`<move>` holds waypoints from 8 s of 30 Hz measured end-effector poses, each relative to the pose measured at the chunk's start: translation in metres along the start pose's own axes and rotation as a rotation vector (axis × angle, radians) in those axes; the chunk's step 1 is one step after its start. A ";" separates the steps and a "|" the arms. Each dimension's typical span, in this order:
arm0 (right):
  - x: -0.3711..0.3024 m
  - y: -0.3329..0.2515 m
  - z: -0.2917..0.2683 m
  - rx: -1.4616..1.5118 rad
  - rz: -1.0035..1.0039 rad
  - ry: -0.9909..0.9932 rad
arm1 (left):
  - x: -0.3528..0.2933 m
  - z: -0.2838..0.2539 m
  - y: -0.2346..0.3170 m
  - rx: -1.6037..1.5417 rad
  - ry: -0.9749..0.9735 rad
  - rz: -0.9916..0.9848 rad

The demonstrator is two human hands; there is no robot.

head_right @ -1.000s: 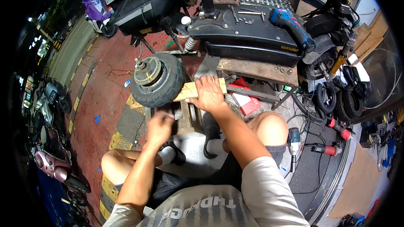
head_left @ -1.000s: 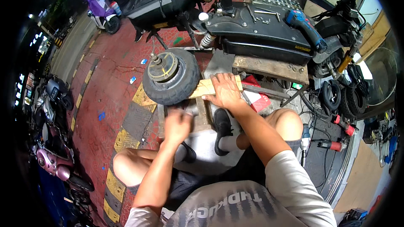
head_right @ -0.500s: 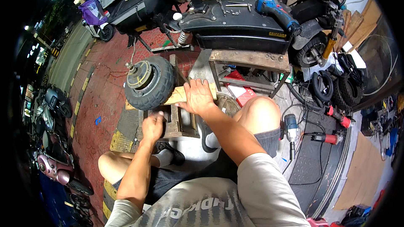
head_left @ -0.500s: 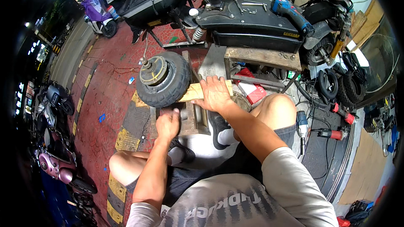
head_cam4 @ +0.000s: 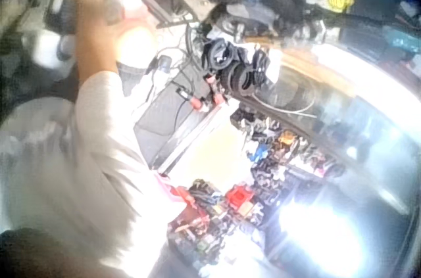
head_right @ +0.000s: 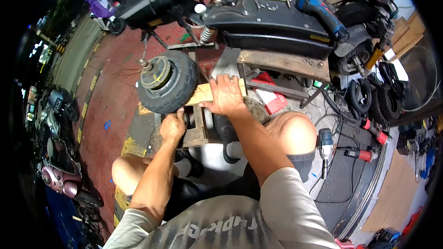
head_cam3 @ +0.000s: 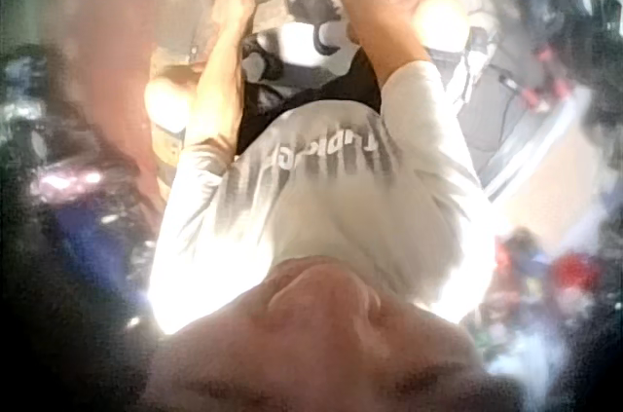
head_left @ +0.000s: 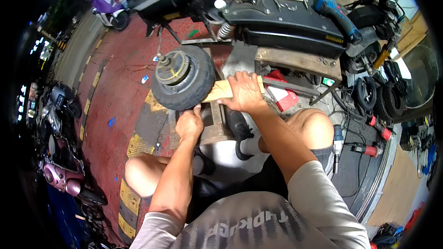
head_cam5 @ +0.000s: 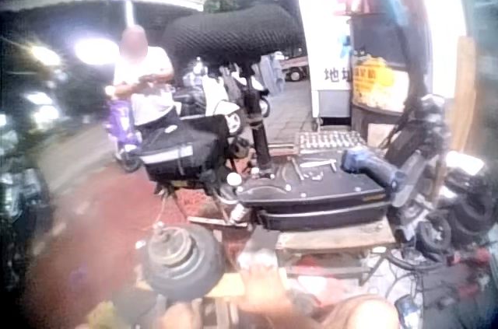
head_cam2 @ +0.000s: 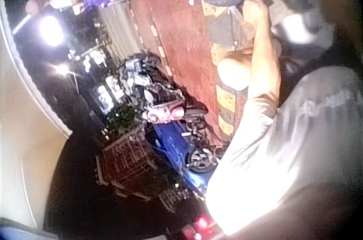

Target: The person removes a tire from a hub motor by hand using tire irons and a wood block while sitting on a stool.

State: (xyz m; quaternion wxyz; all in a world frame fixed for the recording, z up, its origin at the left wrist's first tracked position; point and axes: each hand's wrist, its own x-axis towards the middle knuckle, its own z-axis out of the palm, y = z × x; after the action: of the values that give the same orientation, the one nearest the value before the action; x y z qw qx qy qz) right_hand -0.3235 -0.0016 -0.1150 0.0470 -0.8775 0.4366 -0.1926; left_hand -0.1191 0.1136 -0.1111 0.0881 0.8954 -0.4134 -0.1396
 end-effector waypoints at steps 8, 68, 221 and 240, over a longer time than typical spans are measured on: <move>0.004 -0.020 -0.005 0.073 0.138 -0.067 | 0.001 -0.013 -0.002 0.049 -0.135 -0.042; 0.284 -0.053 -0.020 0.802 0.949 -1.231 | 0.198 -0.182 -0.024 -1.028 -0.911 -0.362; 0.221 -0.084 -0.018 0.630 0.948 -0.708 | 0.177 -0.169 0.008 -1.260 -0.284 -1.561; 0.241 -0.090 -0.024 0.588 0.813 -0.687 | 0.177 -0.166 0.009 -1.259 -0.339 -1.522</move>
State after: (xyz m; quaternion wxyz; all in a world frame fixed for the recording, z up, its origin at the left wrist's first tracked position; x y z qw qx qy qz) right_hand -0.1346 -0.1333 0.0015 0.4953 -0.6028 0.6251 0.0226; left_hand 0.0380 -0.0206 0.0172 0.3731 0.6804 0.4116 -0.4779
